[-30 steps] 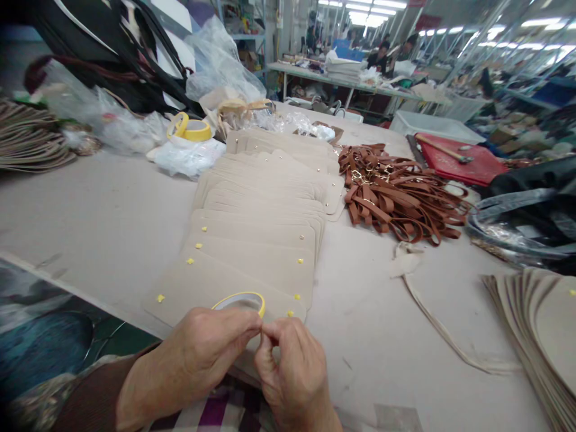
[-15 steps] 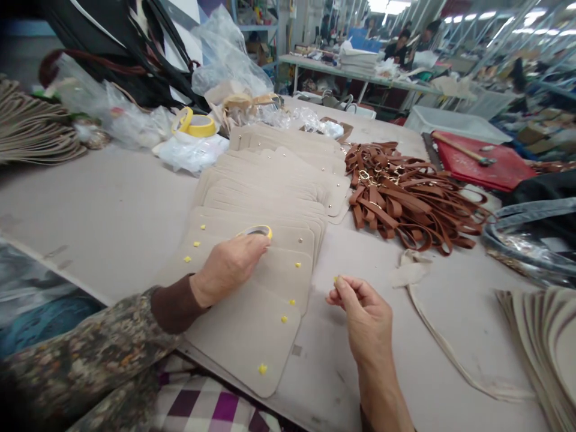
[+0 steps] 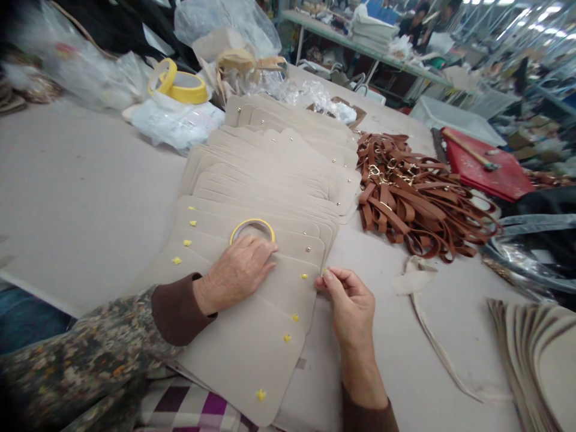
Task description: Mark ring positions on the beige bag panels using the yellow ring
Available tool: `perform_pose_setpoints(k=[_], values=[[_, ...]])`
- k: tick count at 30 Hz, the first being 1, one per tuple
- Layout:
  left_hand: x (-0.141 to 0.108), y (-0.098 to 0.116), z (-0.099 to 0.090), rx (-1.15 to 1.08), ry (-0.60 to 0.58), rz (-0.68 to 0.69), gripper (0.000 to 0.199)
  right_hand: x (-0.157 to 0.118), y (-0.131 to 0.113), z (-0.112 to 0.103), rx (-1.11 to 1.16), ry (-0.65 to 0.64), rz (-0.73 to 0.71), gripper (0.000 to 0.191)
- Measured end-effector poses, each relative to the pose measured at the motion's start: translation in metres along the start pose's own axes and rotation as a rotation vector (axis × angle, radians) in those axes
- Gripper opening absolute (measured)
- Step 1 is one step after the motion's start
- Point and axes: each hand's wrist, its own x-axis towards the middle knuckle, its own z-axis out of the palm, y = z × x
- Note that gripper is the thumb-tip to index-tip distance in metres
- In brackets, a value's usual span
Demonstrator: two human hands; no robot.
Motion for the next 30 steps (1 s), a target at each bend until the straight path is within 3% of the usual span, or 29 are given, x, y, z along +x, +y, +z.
perform_pose_setpoints(k=[3,9,12,18,21,24,27,30], values=[[-0.006,0.004,-0.012,-0.048,-0.048,0.056,0.024,-0.006,-0.002,0.001,-0.075,0.05,-0.02,0.025],[-0.023,0.016,-0.026,-0.069,-0.312,0.263,0.043,-0.013,0.001,0.005,-0.127,0.092,-0.007,0.025],[-0.026,0.014,-0.02,-0.057,-0.313,0.301,0.053,-0.011,0.004,0.01,-0.154,0.125,-0.048,0.024],[-0.03,0.009,-0.011,-0.102,-0.282,0.367,0.05,-0.007,0.009,0.014,-0.15,0.139,-0.047,0.024],[-0.032,0.009,-0.012,-0.188,-0.23,0.349,0.043,-0.007,0.011,0.015,-0.177,0.145,-0.063,0.025],[-0.029,0.005,-0.015,-0.245,-0.072,0.285,0.034,-0.008,0.01,0.015,-0.188,0.146,-0.076,0.026],[-0.022,-0.004,-0.015,-0.162,0.108,0.176,0.033,-0.01,0.008,0.016,-0.175,0.205,-0.141,0.025],[-0.014,-0.016,-0.012,-0.045,0.185,0.054,0.03,-0.01,0.006,0.016,-0.174,0.299,-0.232,0.024]])
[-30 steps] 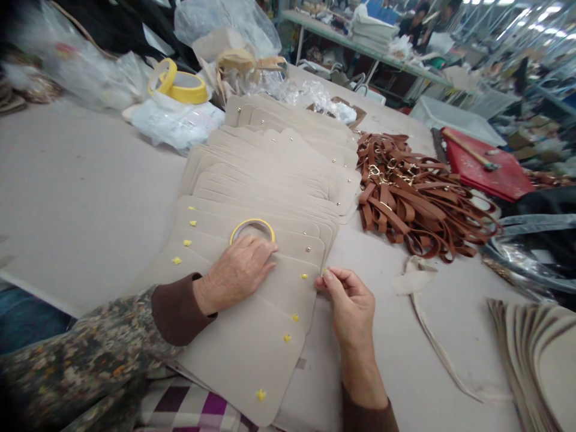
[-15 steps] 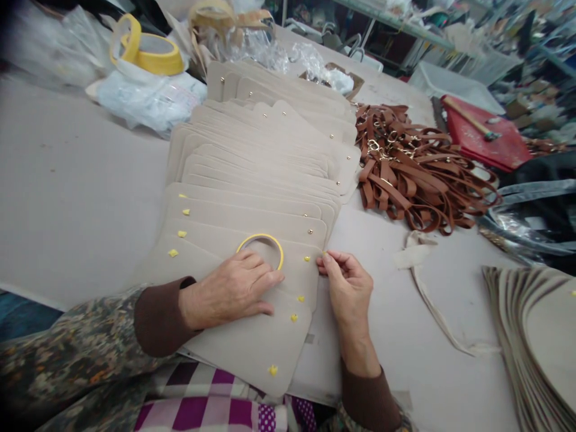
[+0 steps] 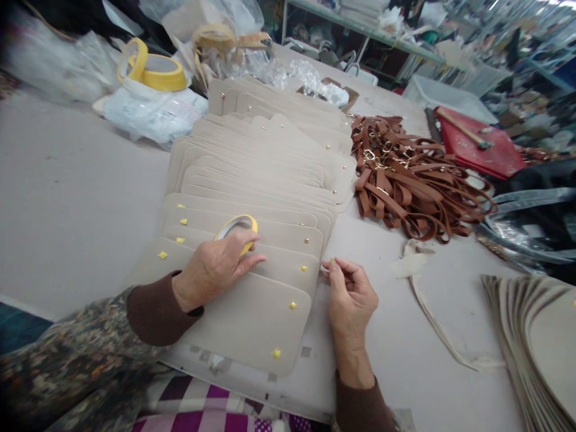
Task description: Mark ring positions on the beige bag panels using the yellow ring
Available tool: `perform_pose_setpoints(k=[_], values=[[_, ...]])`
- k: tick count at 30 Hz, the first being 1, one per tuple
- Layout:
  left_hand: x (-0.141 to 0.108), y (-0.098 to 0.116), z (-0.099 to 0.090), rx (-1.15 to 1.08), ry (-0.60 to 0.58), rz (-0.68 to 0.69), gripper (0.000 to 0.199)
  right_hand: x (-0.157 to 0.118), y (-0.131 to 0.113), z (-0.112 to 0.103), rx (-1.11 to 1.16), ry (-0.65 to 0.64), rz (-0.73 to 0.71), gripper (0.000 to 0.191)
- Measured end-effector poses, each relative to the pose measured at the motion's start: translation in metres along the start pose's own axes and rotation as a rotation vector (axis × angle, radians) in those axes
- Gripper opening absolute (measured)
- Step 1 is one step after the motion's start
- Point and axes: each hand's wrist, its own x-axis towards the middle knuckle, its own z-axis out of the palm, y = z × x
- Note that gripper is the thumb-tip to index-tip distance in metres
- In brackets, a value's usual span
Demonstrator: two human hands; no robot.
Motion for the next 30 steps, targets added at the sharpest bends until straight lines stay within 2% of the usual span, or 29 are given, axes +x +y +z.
perform_pose_setpoints(k=[3,8,12,15,18,22,30], values=[[0.002,-0.007,0.004,0.036,-0.052,-0.056,0.028,0.0,0.0,-0.001,0.002,-0.002,-0.004,0.025],[0.001,-0.005,0.007,0.037,-0.182,-0.097,0.028,0.0,0.001,0.0,0.017,-0.062,0.013,0.025],[0.001,-0.001,0.007,0.004,-0.258,-0.075,0.026,0.004,0.005,0.003,0.019,-0.209,0.058,0.027],[-0.002,0.001,0.007,-0.044,-0.313,0.006,0.022,0.009,0.006,-0.001,0.032,-0.249,0.113,0.028],[-0.006,0.002,0.009,-0.038,-0.301,0.084,0.019,0.009,0.0,-0.011,0.033,-0.324,0.217,0.03],[-0.007,0.0,0.009,-0.025,-0.258,0.085,0.02,0.0,-0.011,-0.022,-0.097,-0.493,0.307,0.035],[-0.004,0.002,0.006,-0.108,-0.266,0.077,0.018,-0.01,-0.011,-0.012,-0.34,-0.581,0.191,0.031]])
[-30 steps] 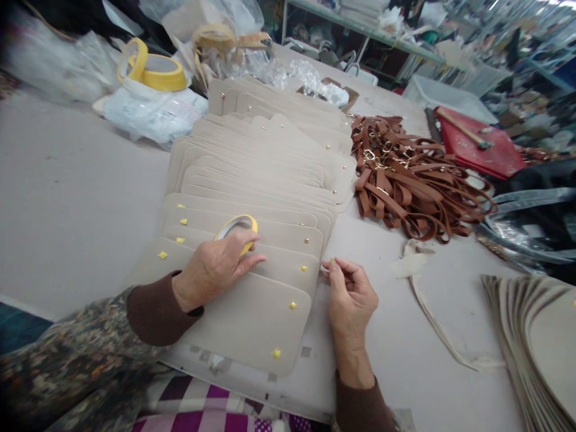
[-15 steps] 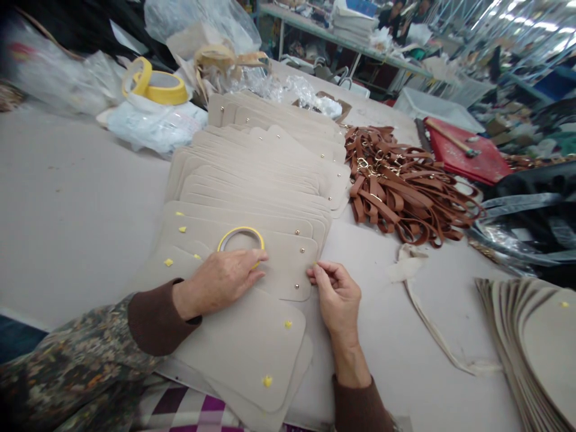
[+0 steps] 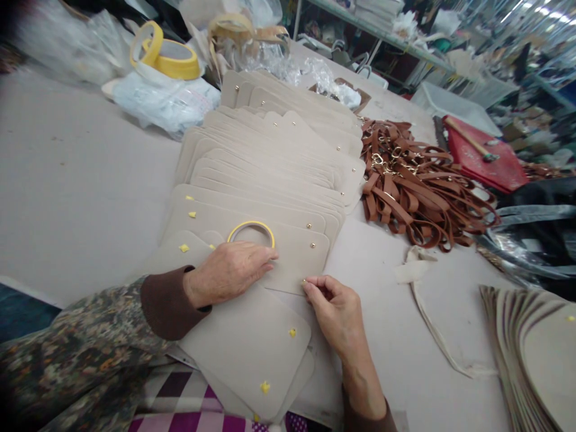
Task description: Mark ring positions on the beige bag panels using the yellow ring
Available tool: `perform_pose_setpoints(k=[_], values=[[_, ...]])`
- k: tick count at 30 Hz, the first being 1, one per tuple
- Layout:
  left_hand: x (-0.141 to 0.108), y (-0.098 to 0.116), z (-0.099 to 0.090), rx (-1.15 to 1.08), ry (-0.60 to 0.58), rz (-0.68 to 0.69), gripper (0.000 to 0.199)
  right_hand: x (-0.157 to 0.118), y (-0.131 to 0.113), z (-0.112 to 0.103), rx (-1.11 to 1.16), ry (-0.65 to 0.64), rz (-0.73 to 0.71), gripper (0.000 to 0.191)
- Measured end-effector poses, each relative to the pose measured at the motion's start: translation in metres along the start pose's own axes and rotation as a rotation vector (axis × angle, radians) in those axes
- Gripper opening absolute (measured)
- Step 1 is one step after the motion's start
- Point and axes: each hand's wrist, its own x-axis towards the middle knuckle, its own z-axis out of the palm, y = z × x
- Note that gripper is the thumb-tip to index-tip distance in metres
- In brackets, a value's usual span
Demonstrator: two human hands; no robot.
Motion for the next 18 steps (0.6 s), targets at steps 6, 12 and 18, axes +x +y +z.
perform_pose_setpoints(k=[6,12,18], values=[[0.0,0.0,0.0,0.003,-0.033,-0.019,0.019,0.002,-0.005,0.004,-0.236,0.044,-0.076,0.027],[0.0,0.002,0.0,0.042,-0.067,-0.04,0.015,0.003,-0.014,0.01,-0.452,0.117,-0.166,0.02],[0.0,0.002,0.0,0.081,-0.087,-0.028,0.013,-0.001,-0.006,0.008,-0.52,0.227,-0.18,0.031]])
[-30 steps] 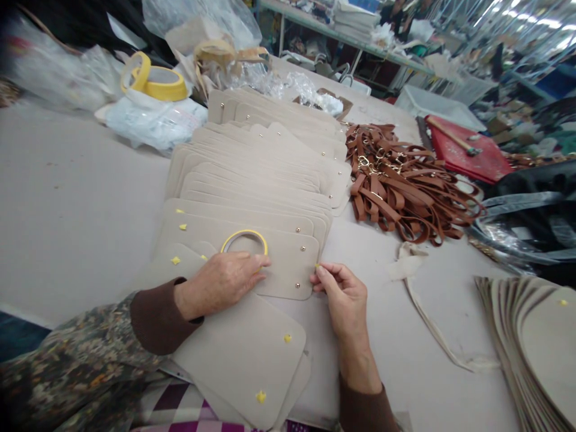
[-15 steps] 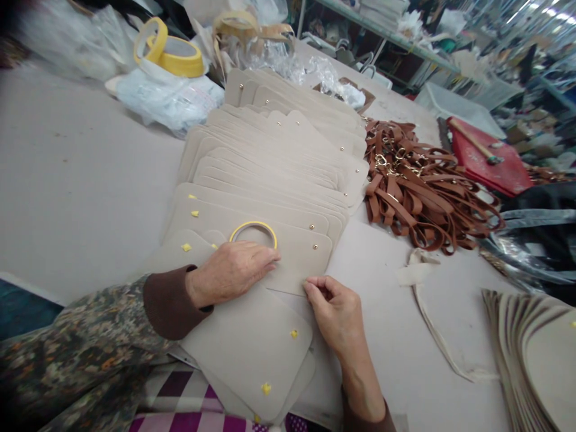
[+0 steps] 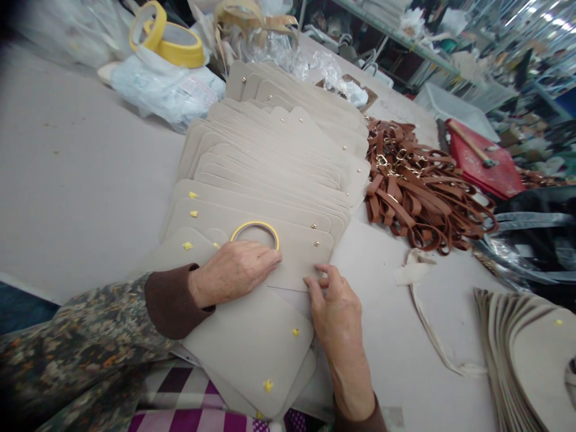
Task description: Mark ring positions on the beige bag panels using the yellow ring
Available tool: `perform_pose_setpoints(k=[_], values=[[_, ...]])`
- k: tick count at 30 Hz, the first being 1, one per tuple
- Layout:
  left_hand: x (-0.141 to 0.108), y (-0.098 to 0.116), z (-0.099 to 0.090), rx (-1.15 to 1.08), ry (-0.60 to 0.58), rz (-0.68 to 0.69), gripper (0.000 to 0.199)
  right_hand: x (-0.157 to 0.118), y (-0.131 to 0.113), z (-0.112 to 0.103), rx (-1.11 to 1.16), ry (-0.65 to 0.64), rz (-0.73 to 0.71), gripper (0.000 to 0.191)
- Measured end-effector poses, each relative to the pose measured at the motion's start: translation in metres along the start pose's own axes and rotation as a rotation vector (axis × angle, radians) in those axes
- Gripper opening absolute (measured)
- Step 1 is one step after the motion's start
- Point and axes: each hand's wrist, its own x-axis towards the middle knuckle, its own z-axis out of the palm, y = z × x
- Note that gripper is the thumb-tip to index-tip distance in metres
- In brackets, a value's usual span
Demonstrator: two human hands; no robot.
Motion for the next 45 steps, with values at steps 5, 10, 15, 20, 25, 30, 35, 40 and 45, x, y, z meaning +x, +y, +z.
perform_pose_setpoints(k=[5,10,15,20,25,30,35,40,45], values=[[0.0,0.0,0.0,0.001,0.008,-0.002,0.012,-0.025,0.012,-0.002,0.125,0.154,0.089,0.029],[-0.001,0.0,-0.001,-0.007,0.011,-0.005,0.012,-0.033,0.005,0.007,-0.02,0.16,-0.186,0.023],[-0.001,0.0,-0.003,0.005,0.022,0.018,0.015,-0.02,-0.004,0.016,-0.137,0.223,-0.222,0.025],[-0.001,-0.002,-0.006,-0.049,0.093,0.047,0.021,-0.008,-0.01,0.017,-0.143,0.158,-0.193,0.023],[-0.003,-0.005,-0.012,-0.165,0.232,0.045,0.02,-0.003,-0.011,0.005,0.011,-0.049,-0.066,0.02],[-0.01,-0.001,-0.022,-0.349,0.344,0.057,0.022,-0.017,-0.01,-0.014,0.185,-0.505,-0.019,0.024],[-0.016,0.009,-0.028,-0.253,0.188,0.008,0.044,-0.025,-0.023,-0.018,0.292,-0.036,-0.263,0.015],[-0.017,0.016,-0.024,-0.182,0.23,0.078,0.04,-0.02,-0.045,-0.012,0.266,0.158,-0.586,0.019],[-0.018,0.023,-0.021,-0.155,0.258,0.141,0.034,-0.018,-0.049,-0.006,0.194,0.159,-0.729,0.018]])
